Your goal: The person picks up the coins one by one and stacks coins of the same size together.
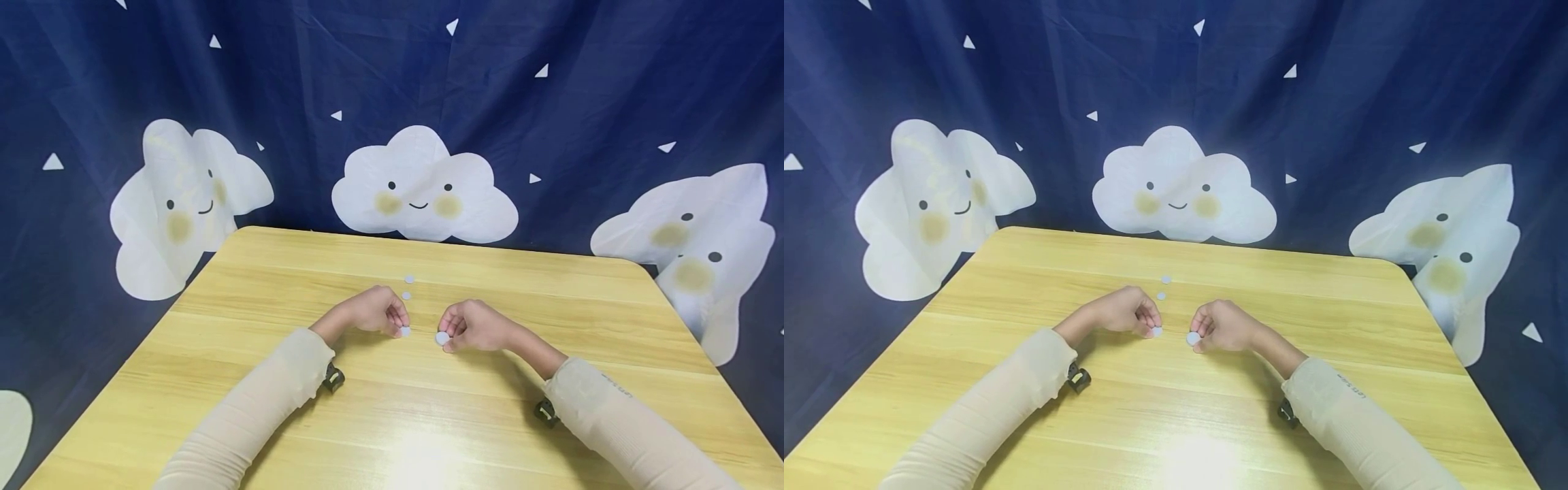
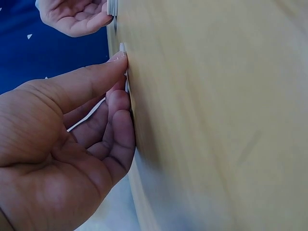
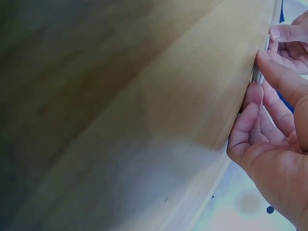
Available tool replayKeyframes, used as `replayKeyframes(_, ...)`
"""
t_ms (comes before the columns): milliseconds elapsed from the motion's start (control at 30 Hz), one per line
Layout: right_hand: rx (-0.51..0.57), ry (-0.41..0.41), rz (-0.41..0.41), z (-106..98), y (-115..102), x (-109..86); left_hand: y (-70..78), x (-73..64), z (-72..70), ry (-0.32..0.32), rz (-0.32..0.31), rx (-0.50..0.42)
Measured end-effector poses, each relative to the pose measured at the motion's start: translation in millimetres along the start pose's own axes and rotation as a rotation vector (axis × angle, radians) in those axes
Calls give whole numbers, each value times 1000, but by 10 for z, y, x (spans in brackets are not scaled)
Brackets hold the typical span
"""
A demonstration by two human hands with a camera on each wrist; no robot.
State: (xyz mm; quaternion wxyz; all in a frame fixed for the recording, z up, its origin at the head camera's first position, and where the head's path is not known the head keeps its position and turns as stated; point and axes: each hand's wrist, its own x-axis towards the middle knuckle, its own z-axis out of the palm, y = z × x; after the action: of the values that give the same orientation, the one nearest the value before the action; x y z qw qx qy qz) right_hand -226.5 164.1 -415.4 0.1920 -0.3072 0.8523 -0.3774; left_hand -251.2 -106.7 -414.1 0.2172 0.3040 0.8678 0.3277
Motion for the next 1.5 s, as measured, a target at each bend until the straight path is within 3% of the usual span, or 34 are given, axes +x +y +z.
replayKeyframes(533, 31, -27, -16, -22, 20, 8, -21, 6, -5, -1, -9, -9)
replayKeyframes(1067, 84, -124, 11, -173, 3, 116, -50, 22, 6, 0, -12, -22)
replayKeyframes(1500, -37, 43, -27, -334, 17, 495, -36, 23, 2, 0, -21, -21)
